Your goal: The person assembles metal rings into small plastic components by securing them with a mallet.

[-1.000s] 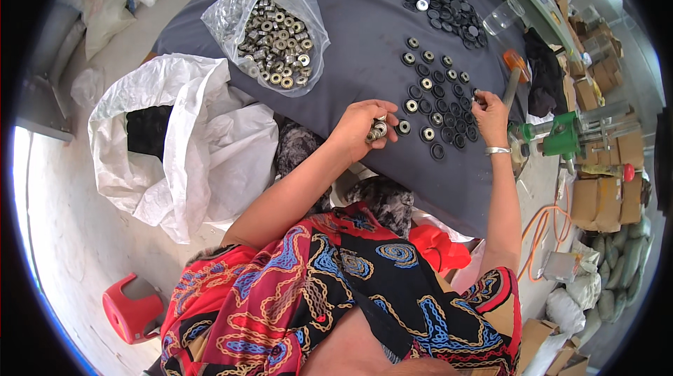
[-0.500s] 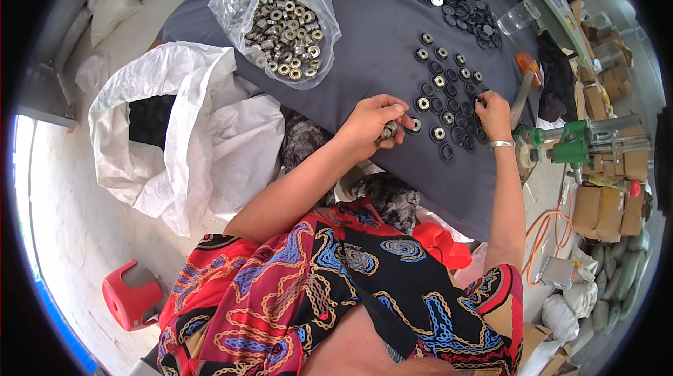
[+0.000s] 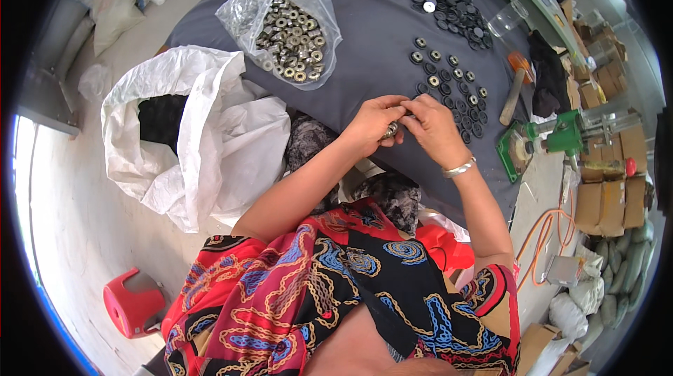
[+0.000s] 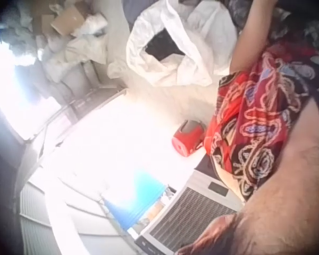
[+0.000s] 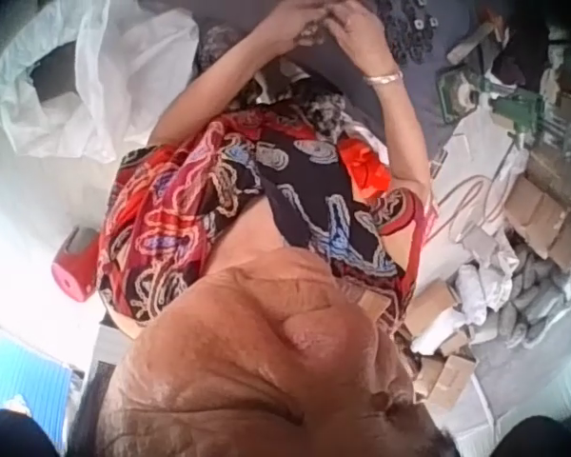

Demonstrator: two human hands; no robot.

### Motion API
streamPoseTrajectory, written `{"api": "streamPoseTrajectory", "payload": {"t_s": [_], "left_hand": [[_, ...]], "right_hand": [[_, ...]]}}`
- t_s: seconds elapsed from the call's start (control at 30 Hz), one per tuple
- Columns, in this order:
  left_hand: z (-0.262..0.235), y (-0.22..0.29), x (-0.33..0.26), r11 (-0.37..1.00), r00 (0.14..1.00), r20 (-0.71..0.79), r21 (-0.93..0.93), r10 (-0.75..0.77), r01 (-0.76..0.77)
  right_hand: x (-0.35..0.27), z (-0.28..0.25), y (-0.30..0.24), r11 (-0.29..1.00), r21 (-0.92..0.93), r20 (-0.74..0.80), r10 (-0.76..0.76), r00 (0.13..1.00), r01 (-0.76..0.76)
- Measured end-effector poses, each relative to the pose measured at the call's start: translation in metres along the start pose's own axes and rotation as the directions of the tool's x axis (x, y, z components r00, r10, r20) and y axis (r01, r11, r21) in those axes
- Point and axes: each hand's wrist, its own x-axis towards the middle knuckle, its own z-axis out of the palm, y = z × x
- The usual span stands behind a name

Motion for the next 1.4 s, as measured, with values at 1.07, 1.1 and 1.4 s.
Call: {"api": "streamPoseTrajectory", "payload": {"t_s": [1.07, 1.1, 1.4], "left_hand": [[-0.011, 0.008, 0.008, 0.986, 0.995, 0.044, -0.14, -0.086, 0.092], [-0.011, 0.008, 0.008, 0.986, 0.995, 0.041, -0.138, -0.089, 0.094], [-0.013, 0.001, 0.016, 0.966, 0.991, 0.067, -0.225, -0.116, 0.128]], "right_hand": [[-0.038, -0.06, 0.198, 0.806, -0.287, -0.265, 0.453, 0.851, -0.518], [-0.037, -0.06, 0.198, 0.807, -0.286, -0.262, 0.453, 0.852, -0.517], [-0.039, -0.067, 0.187, 0.623, -0.682, -0.198, 0.344, 0.918, -0.381]]}}
